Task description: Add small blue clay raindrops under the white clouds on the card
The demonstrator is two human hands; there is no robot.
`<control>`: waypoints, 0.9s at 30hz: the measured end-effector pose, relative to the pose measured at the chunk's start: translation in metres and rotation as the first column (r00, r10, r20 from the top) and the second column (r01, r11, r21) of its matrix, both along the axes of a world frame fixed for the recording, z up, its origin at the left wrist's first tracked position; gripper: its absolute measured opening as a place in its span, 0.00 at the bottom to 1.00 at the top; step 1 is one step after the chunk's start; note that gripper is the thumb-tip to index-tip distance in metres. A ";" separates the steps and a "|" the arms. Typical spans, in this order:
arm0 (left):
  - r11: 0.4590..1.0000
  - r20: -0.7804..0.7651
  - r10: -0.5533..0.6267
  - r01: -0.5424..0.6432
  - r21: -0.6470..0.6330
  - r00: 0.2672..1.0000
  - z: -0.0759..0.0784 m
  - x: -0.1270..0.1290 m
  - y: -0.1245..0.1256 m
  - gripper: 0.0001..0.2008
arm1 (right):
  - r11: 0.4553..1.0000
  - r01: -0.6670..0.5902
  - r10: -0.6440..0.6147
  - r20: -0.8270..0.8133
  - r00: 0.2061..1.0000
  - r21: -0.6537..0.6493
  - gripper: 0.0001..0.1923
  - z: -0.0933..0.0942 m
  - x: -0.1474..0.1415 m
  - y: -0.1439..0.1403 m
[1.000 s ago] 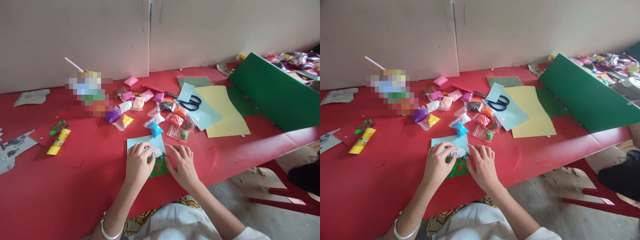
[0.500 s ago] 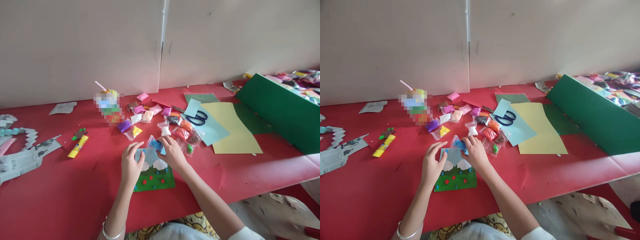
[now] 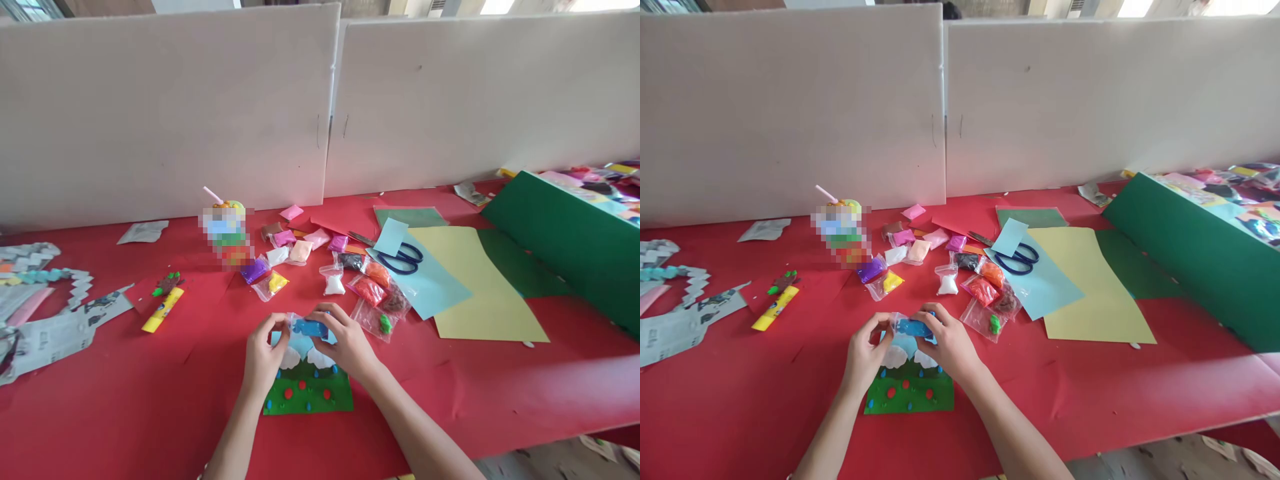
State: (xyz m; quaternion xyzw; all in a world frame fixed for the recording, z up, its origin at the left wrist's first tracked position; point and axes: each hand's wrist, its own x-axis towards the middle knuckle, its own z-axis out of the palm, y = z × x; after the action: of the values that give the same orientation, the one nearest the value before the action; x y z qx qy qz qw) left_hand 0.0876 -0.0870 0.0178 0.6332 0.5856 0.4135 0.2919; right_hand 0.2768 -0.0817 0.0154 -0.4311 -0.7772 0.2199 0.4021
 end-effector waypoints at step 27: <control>0.997 0.028 -0.055 0.053 0.064 0.998 0.000 0.003 0.002 0.10 | 0.999 -0.022 0.026 0.117 0.993 -0.043 0.18 0.008 0.001 0.001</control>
State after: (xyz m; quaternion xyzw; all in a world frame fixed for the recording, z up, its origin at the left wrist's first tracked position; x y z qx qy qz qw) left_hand 0.0906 -0.0853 0.0180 0.6513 0.5505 0.4332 0.2917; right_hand 0.2775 -0.0806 0.0231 -0.4421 -0.8000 0.2150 0.3441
